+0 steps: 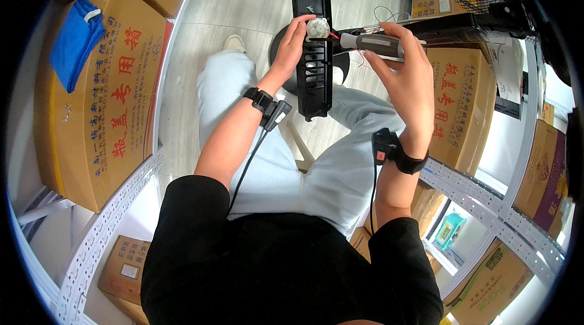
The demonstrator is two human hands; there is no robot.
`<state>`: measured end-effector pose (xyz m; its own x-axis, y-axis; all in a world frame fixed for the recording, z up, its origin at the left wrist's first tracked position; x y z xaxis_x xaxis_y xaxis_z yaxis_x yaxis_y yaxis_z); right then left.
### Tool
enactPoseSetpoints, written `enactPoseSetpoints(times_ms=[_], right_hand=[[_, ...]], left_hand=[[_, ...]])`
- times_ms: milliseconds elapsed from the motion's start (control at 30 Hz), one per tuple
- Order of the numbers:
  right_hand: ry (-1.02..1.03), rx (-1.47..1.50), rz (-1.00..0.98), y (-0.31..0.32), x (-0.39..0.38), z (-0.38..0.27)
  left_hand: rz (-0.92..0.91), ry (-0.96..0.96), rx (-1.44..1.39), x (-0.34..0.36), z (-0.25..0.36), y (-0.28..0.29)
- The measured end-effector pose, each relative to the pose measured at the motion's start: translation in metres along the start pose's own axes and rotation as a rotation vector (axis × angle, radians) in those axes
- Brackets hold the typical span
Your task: The person uses a screwdriver to remove screws from the back panel of a standing fan, detaches the panel, and manipulates internal wiring and components. The person then reattaches the panel and secures it with screws.
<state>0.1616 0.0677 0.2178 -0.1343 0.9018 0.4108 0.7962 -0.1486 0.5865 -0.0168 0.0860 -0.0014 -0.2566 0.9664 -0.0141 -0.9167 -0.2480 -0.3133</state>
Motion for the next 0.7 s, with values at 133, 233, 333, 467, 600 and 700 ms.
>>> enactPoseSetpoints(times_ms=[133, 233, 333, 467, 600, 700], right_hand=[[-0.054, -0.103, -0.087, 0.002, -0.003, -0.003], [-0.286, -0.460, -0.105, -0.001, 0.003, 0.016], [-0.096, -0.426, -0.040, 0.001, 0.005, 0.007], [0.022, -0.062, -0.009, 0.000, -0.001, -0.001], [-0.129, -0.190, -0.088, -0.003, 0.000, 0.003], [-0.242, -0.338, -0.106, -0.005, 0.003, 0.016]], left_hand=[[-0.007, 0.053, -0.047, 0.000, -0.004, -0.001], [-0.001, 0.059, -0.011, -0.002, -0.001, 0.000], [0.003, 0.035, 0.005, -0.002, 0.002, 0.001], [0.001, 0.027, -0.016, -0.001, 0.002, 0.000], [0.007, 0.066, -0.039, -0.001, -0.002, 0.002], [0.021, 0.002, 0.007, -0.002, 0.002, 0.001]])
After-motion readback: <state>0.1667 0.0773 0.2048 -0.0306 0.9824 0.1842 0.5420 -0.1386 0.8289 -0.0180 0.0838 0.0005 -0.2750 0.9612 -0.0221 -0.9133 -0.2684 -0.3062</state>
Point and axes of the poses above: each hand's wrist, its own x-axis towards the middle knuckle, its own y-axis out of the back of the hand, z = x × y, the point moved 8 cm from there along x, towards the middle knuckle, and after that the axes turned 8 degrees about z, right-handed, at the moved point
